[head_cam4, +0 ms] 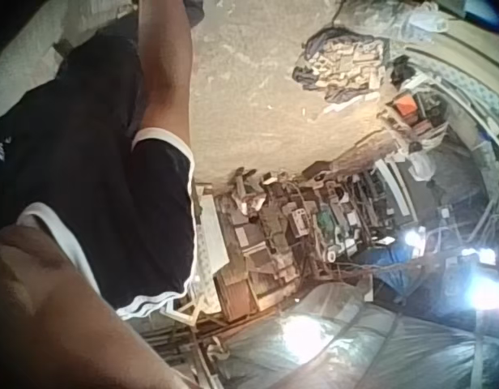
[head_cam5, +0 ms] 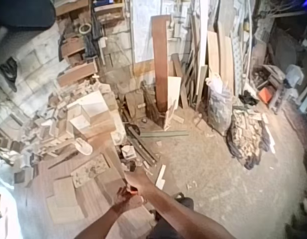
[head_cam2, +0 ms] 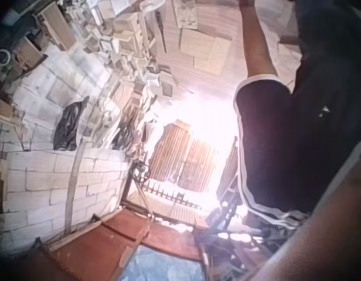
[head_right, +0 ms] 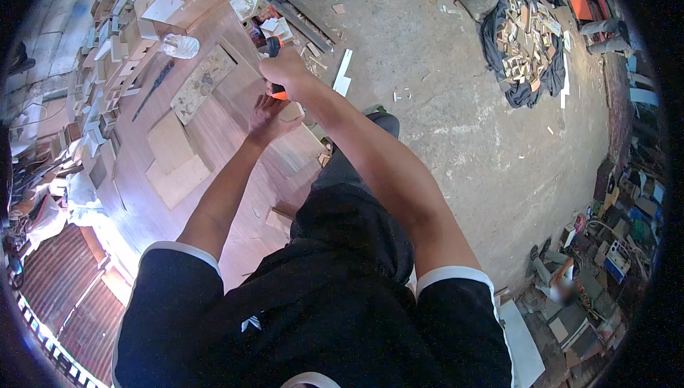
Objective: Sawing and manipulating small pieces of wood in a workshop.
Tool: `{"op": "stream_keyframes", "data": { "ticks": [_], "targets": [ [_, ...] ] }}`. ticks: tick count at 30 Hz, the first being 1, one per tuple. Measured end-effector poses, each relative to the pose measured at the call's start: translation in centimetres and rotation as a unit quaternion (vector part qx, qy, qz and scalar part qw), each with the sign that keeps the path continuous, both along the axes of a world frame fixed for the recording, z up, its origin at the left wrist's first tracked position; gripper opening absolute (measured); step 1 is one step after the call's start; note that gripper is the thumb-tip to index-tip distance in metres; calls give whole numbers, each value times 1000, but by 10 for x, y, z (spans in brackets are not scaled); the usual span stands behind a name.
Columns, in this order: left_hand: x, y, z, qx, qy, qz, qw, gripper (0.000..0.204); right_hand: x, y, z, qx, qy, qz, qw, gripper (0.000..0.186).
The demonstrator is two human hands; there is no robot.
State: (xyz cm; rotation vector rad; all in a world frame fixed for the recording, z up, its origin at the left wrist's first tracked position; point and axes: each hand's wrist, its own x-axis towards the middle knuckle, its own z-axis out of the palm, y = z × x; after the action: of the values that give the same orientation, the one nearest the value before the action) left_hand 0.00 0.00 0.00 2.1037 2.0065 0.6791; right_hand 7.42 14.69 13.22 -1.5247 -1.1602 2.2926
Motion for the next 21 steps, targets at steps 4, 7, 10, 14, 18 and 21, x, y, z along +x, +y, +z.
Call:
{"op": "stream_keyframes", "data": {
  "ticks": [4,7,10,14,18,21],
  "targets": [
    [22,4,-4,16,-17,6,1000,59,18,-3,8,5,-8,-10,1000,10],
    [27,11,2,28,-14,-7,999,60,23,1,-3,14,-24,-18,999,10],
    [18,8,0,38,-7,-4,999,59,21,-2,4,13,-2,-8,1000,8],
    [19,10,-1,22,-17,3,1000,55,19,2,-17,-5,12,-48,999,5],
    [15,4,4,24,-19,-8,1000,53,20,-3,-5,-22,21,-37,999,7],
    [13,10,4,22,-24,-1,999,52,17,1,-11,-20,31,-66,997,8]
  ]
}}
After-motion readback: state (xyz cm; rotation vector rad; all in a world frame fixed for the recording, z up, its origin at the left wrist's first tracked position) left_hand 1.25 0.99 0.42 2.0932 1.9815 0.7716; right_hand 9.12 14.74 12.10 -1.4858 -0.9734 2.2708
